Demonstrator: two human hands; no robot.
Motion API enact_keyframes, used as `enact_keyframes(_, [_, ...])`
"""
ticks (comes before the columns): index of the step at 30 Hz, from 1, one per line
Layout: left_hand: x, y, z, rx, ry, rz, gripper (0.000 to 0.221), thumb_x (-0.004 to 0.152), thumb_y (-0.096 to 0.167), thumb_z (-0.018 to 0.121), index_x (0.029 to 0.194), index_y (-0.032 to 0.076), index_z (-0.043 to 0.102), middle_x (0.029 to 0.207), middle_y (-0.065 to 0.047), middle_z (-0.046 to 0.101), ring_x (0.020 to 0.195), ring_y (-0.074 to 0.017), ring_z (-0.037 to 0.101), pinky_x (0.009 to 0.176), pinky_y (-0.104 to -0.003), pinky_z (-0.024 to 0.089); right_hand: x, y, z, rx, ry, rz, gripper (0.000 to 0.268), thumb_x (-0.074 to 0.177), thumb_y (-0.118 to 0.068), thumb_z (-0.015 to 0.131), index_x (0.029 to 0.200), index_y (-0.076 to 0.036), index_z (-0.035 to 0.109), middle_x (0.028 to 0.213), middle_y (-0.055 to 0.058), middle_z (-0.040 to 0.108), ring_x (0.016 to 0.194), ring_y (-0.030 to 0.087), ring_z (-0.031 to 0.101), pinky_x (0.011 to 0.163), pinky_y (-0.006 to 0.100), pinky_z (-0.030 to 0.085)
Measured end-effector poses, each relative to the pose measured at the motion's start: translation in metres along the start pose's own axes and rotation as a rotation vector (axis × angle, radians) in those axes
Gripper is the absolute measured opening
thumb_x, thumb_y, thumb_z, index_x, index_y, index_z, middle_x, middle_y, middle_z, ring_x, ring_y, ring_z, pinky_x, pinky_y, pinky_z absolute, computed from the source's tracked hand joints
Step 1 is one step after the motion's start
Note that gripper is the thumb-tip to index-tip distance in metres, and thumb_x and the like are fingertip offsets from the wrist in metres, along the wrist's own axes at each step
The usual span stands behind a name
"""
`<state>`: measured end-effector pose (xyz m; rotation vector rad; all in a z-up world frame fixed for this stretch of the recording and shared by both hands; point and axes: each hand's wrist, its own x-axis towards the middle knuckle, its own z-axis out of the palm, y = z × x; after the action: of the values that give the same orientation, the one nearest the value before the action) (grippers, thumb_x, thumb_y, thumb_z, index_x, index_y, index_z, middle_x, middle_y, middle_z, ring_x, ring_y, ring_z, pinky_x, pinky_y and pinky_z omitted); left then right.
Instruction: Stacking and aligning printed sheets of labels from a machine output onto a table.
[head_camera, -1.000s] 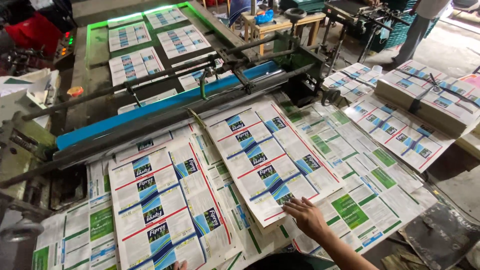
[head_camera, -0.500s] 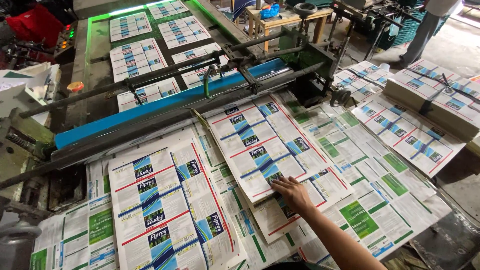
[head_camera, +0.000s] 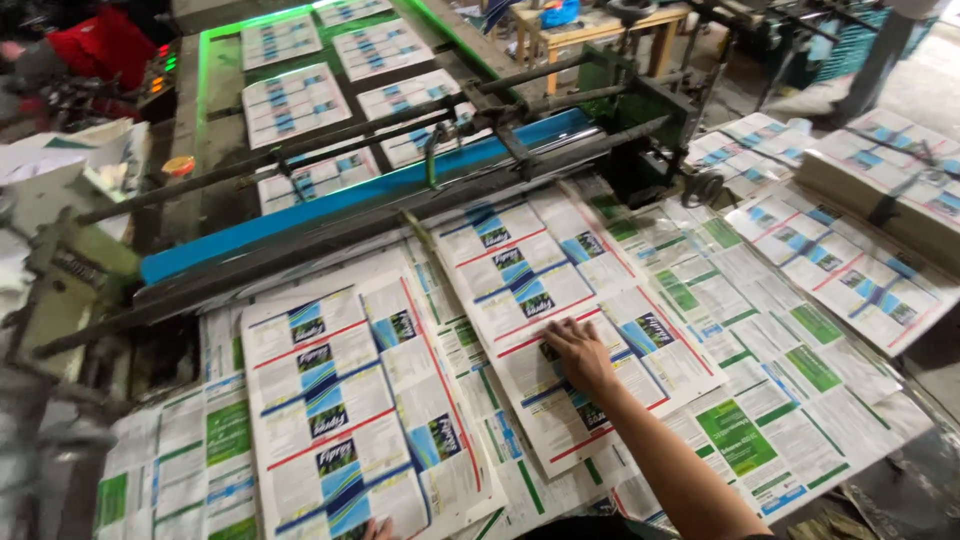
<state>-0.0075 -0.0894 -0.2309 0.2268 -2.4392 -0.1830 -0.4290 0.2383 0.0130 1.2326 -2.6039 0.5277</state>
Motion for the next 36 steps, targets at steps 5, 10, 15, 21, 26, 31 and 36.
enact_keyframes(5, [0.021,0.014,-0.044,0.059,0.012,-0.057,0.013,0.074,0.045,0.072,0.075,0.035,0.064,0.094,0.005,0.075,0.102,-0.0203,0.068,0.093,-0.048,0.044,-0.022,-0.01,-0.011,-0.039,0.047,-0.023,0.047,0.085,-0.014,0.063,0.132,-0.015,0.063,0.146,0.009,0.059,0.141,0.033,0.049,0.115,0.06,0.036])
enact_keyframes(10, [0.093,0.056,-0.13,0.11,-0.255,-0.368,0.018,0.076,0.014,0.075,0.086,0.028,0.071,0.074,0.003,0.079,0.072,-0.0206,0.078,0.067,-0.042,0.056,-0.042,-0.017,-0.023,0.079,0.139,0.033,0.039,0.086,-0.017,0.067,0.124,-0.013,0.07,0.137,0.008,0.064,0.136,0.033,0.052,0.112,0.059,0.039])
enact_keyframes(15, [0.227,0.127,-0.272,0.282,-0.169,-0.23,0.025,0.086,0.003,0.066,0.104,0.02,0.07,0.088,-0.003,0.076,0.078,-0.027,0.072,0.072,-0.045,0.055,-0.042,-0.02,-0.023,0.105,0.173,0.049,0.032,0.09,-0.019,0.066,0.121,-0.014,0.072,0.137,0.009,0.066,0.134,0.034,0.056,0.112,0.058,0.039])
enact_keyframes(21, [0.205,0.162,-0.273,0.033,0.052,-0.049,0.03,0.082,-0.006,0.061,0.11,0.005,0.068,0.109,-0.012,0.075,0.102,-0.029,0.072,0.086,-0.045,0.056,-0.042,-0.021,-0.025,0.063,0.168,0.041,0.033,0.093,-0.021,0.064,0.125,-0.015,0.073,0.14,0.008,0.066,0.135,0.033,0.056,0.116,0.057,0.037])
enact_keyframes(26, [0.134,0.123,-0.188,-0.029,-0.038,-0.105,0.031,0.083,-0.007,0.065,0.11,0.004,0.074,0.115,-0.014,0.076,0.109,-0.029,0.073,0.095,-0.043,0.058,-0.042,-0.025,-0.026,0.043,0.174,0.055,0.031,0.095,-0.021,0.063,0.124,-0.017,0.074,0.141,0.006,0.066,0.137,0.031,0.056,0.117,0.055,0.037])
enact_keyframes(31, [0.139,0.113,-0.168,-0.017,-0.058,-0.086,0.031,0.084,-0.008,0.07,0.11,0.008,0.076,0.115,-0.011,0.077,0.11,-0.0264,0.074,0.097,-0.042,0.059,-0.043,-0.022,-0.022,0.021,0.172,0.091,0.03,0.096,-0.021,0.064,0.124,-0.016,0.074,0.14,0.005,0.066,0.137,0.03,0.056,0.117,0.053,0.038])
enact_keyframes(36, [0.178,0.109,-0.176,-0.039,-0.038,-0.061,0.028,0.084,-0.007,0.067,0.107,0.005,0.075,0.114,-0.012,0.077,0.11,-0.027,0.074,0.096,-0.043,0.058,-0.044,-0.021,-0.022,0.015,0.156,0.089,0.032,0.094,-0.021,0.065,0.124,-0.016,0.073,0.141,0.005,0.066,0.138,0.029,0.055,0.117,0.052,0.039])
